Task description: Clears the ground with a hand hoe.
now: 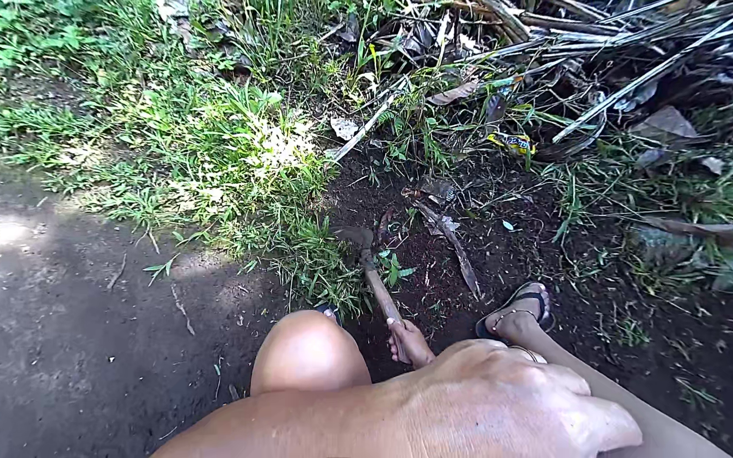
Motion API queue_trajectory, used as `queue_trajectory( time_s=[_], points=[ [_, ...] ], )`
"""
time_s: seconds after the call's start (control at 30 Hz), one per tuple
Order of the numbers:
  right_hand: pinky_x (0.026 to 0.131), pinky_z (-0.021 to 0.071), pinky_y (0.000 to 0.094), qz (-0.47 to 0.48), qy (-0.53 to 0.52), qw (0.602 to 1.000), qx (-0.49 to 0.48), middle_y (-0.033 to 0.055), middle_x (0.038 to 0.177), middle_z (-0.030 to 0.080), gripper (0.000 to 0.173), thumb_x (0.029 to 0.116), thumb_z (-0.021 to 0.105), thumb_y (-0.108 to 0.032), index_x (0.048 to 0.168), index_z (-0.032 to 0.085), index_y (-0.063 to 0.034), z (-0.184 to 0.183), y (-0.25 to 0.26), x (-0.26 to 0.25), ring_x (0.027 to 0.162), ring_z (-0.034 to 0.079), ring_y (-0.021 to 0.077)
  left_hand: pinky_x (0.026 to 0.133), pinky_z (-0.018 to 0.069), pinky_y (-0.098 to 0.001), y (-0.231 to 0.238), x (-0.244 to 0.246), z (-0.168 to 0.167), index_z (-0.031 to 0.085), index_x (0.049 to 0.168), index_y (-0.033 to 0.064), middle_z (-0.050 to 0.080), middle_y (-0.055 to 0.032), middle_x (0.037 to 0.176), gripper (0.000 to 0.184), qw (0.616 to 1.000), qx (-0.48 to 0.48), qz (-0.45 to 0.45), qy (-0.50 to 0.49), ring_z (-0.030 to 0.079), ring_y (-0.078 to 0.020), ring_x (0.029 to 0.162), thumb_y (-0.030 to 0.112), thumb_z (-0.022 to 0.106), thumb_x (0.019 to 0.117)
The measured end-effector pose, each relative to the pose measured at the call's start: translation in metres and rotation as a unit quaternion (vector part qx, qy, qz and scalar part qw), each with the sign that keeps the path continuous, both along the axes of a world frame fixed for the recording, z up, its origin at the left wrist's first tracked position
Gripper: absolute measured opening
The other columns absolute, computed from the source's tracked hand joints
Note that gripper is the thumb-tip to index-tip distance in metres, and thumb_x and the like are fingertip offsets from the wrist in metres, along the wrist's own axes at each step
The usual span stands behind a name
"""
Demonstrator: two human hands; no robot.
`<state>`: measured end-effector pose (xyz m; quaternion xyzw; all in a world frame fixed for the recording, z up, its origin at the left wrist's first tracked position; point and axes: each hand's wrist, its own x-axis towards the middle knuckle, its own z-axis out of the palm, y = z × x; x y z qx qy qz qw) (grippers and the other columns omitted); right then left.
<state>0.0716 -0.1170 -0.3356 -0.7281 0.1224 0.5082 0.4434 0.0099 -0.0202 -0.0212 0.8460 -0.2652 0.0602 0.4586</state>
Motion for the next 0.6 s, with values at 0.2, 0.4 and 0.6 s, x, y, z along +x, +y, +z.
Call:
queue_trajectory(
  time_s=[0.2,0.4,0.6],
  points=[
    [0.051,0.0533,0.0314,-0.163,-0.11,0.975,0.102,0.0059,0.075,0.057,0.041,0.1121,0.041,-0.036,0.13,0.05,0.0,0.042,0.025,0.06,0.054,0.057,0.014,0.074,0.0536,-0.0381,-0.002,-0.008,0.0,0.074,0.108,0.0082,0.072,-0.011,0.092,0.024,1.0,-0.005,-0.002,-0.024,0.07,-0.0258,0.085,0.009,0.051,0.1027],
    [0.051,0.0556,0.0279,-0.371,-0.114,0.871,0.303,-0.0002,0.067,0.052,0.034,0.1133,0.033,-0.039,0.11,0.045,-0.0077,0.074,0.108,0.09,0.051,0.056,0.0106,0.073,0.0532,-0.0385,0.004,-0.003,0.002,0.075,0.108,0.0083,0.072,-0.011,0.09,0.026,1.0,-0.012,0.007,-0.02,0.07,-0.026,0.084,0.008,0.05,0.1023],
    [0.052,0.0528,0.0279,0.039,0.017,0.999,0.008,0.0056,0.073,0.055,0.036,0.1114,0.045,-0.029,0.125,0.051,0.0042,0.006,-0.002,-0.016,0.052,0.055,0.0117,0.076,0.0539,-0.0403,0.007,-0.002,0.001,0.074,0.11,0.0071,0.072,-0.0117,0.092,0.025,1.0,0.002,0.003,-0.009,0.07,-0.0275,0.087,0.007,0.05,0.1025]
  ],
)
